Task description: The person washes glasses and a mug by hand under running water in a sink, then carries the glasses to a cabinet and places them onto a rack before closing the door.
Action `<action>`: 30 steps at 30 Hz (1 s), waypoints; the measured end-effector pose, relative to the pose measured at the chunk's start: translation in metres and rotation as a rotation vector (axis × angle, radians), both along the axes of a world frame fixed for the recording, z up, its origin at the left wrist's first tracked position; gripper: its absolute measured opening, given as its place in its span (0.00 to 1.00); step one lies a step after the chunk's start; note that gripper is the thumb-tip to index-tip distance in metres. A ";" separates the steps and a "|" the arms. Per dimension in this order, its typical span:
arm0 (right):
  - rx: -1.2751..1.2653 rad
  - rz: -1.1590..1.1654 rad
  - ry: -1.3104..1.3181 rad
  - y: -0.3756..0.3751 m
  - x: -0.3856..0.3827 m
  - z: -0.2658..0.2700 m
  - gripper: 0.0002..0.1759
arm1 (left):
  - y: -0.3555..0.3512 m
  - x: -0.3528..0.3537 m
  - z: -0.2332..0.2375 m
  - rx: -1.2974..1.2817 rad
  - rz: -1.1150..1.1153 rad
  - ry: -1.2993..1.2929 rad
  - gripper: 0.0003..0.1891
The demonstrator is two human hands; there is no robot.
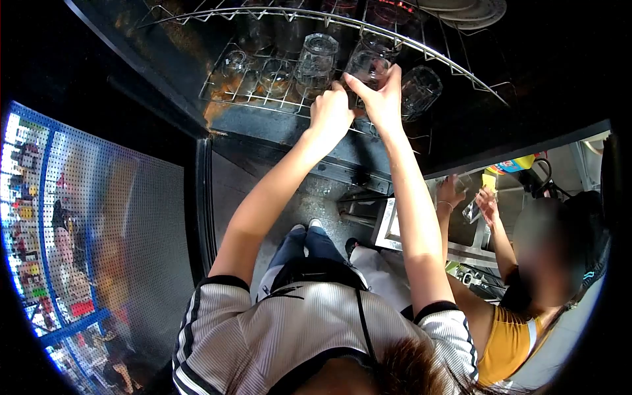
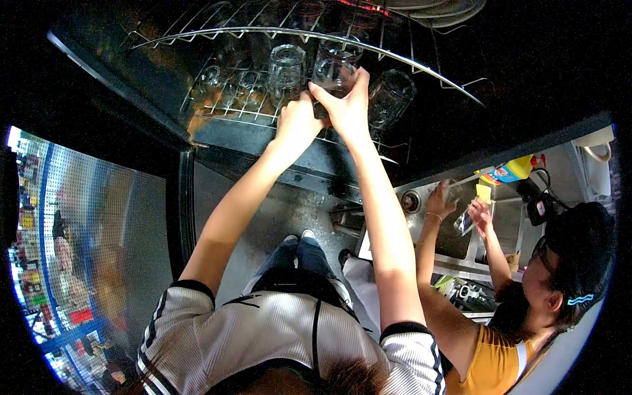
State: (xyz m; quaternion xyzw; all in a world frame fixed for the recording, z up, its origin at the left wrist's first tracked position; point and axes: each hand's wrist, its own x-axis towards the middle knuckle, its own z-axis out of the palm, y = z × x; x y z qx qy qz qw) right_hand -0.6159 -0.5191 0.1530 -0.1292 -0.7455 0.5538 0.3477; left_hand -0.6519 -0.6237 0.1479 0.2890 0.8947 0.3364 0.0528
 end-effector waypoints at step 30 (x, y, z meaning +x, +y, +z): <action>0.703 -0.309 -0.167 -0.025 0.036 0.020 0.40 | -0.087 0.042 0.007 0.636 0.225 0.026 0.05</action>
